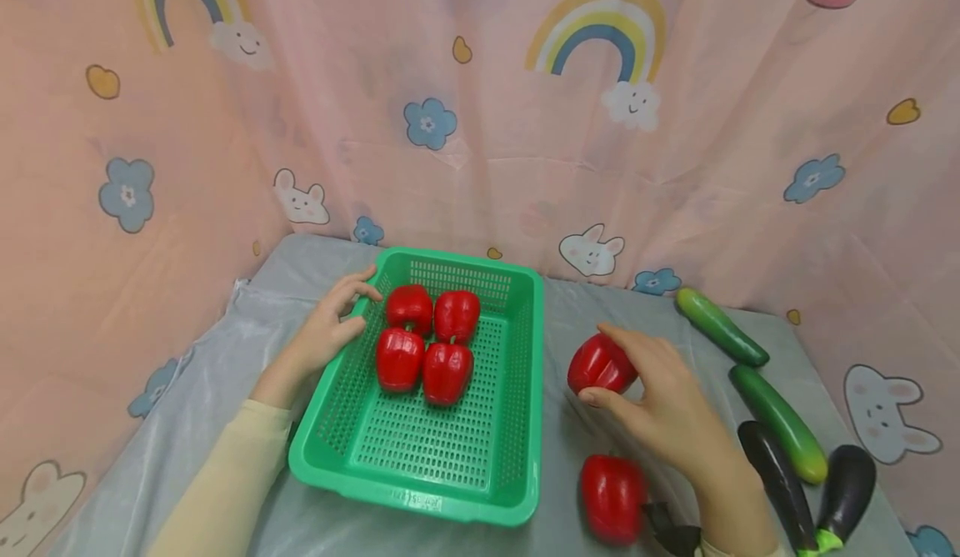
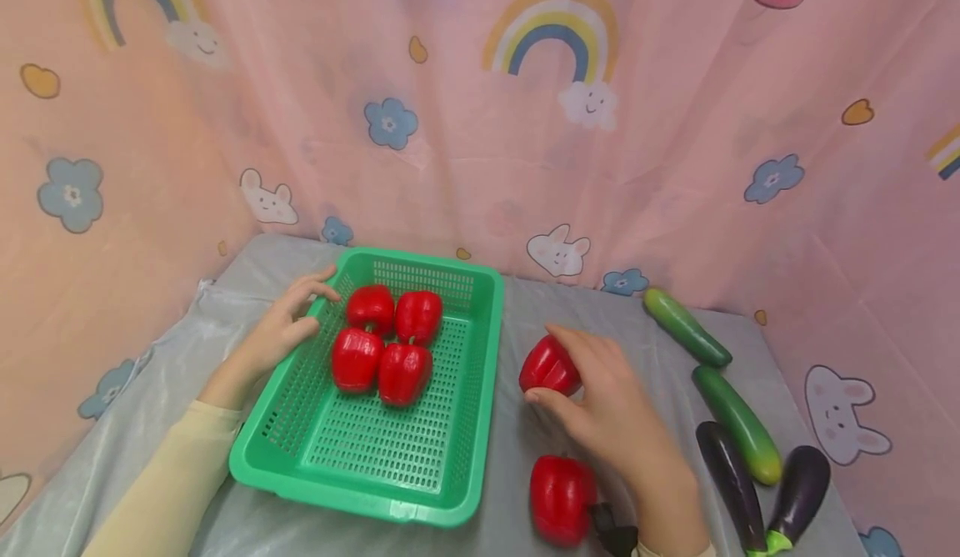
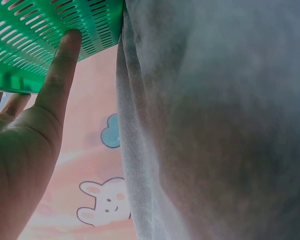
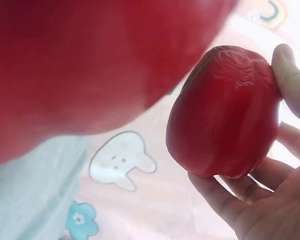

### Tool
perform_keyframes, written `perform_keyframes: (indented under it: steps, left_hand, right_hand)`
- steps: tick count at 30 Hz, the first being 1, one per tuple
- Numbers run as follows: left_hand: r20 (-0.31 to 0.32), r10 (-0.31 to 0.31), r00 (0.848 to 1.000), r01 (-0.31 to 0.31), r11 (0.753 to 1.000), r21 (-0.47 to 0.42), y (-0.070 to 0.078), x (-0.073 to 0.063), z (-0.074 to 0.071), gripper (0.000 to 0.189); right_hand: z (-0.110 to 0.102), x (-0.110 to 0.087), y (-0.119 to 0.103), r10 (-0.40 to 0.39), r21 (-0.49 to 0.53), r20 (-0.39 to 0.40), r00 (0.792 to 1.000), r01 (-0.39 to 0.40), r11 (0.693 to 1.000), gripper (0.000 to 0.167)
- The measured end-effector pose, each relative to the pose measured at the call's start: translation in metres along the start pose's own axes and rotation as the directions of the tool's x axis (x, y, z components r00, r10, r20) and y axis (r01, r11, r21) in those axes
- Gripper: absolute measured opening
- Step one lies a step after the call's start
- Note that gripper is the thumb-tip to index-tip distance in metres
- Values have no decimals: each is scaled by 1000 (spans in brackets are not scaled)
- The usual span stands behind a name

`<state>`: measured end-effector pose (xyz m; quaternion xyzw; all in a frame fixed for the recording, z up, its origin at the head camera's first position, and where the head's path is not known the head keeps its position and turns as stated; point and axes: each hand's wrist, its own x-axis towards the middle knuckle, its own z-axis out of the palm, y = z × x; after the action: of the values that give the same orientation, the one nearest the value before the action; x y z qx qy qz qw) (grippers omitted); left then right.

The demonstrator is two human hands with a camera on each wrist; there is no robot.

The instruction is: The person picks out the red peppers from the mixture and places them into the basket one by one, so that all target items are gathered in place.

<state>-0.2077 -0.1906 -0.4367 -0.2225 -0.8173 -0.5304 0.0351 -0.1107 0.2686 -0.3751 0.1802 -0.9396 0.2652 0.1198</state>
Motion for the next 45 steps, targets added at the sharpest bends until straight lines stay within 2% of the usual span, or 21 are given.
perform_keyframes:
  steps: [13, 22, 32, 39, 45]
  left_hand:
    - [-7, 7, 1000, -7, 1000, -9, 2, 0, 1, 36]
    - [-8, -2, 1000, 2, 1000, -4, 1, 2, 0, 37]
    - [-12, -5, 1000, 5, 1000, -6, 4, 0, 1, 37]
    - [-15, -4, 1000, 4, 1000, -3, 4, 0, 1, 36]
    - [-11, -10, 1000, 10, 1000, -6, 3, 0, 1, 37]
  right_hand:
    - [1, 10, -21, -177, -3, -54, 983, 177, 984, 90]
    - [0, 24, -37, -314, 37, -82, 946, 318, 947, 88]
    - [5, 43, -57, -407, 81, -51, 912, 410, 908, 85]
    - [-1, 59, -80, -483, 92, -64, 873, 488, 868, 79]
    - [1, 69, -100, -515, 126, -60, 855, 519, 846, 80]
